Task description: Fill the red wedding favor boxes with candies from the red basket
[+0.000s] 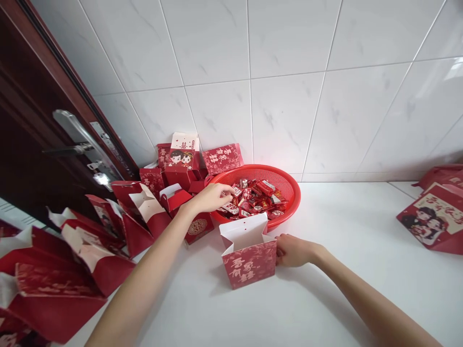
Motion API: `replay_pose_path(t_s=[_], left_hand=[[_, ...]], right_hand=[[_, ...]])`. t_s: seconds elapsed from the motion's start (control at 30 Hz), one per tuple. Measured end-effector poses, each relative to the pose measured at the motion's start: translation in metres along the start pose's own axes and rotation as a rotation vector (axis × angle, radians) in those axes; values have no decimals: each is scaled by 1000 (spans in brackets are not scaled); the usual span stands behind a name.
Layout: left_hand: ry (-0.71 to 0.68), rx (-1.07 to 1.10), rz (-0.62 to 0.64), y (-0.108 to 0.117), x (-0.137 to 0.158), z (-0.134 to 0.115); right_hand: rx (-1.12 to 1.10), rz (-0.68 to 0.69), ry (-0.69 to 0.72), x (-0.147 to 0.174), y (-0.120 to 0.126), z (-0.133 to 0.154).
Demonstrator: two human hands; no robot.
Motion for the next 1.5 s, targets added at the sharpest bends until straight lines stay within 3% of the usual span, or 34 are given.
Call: replay_pose_path(t_s=[0.17,0.27,0.5,0.6,0.73,0.87,1.03,1.23,1.33,1.4,1.5], left_hand=[[139,-419,346,-25,-42,3],[226,-499,535,-48,-52,2],[214,-454,627,-75,-62,-13],[147,-313,567,-75,-68,-20],[78,-147,363,-65,-84,-24],[70,23,164,-49,-99,-22],[87,243,27,-39,-112,-16],[176,221,-242,-25,-112,7],[144,181,-296,-19,-108,8],[36,197,-149,-27,-106,-3],[-156,123,345,-63,-94,-29]], right_hand=[[20,83,-77,-3,-5,-9],[15,87,-91,-3,-5,-9],[-16,66,-127,-5,0,-8],[-90,70,-138,-6,1,-9],[-250,83,-156,-6,-1,-12],[-285,58,-141,-8,-1,-15],[-346,57,-163,-9,-4,-19],[-399,53,-178,-9,-6,-23],[-412,55,-177,-10,-6,-23],[-416,64,-188,-10,-7,-24],[-414,67,-200,-10,-7,-25]])
Point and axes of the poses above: each hand's wrist, its own x-axis away from the middle knuckle, its own y-axis out of the back of the hand, z = x × y, the point moved 7 cm from there along -x, towards the middle knuckle, and after that the axes turned 2 degrees about y, right-handed, at the moved point
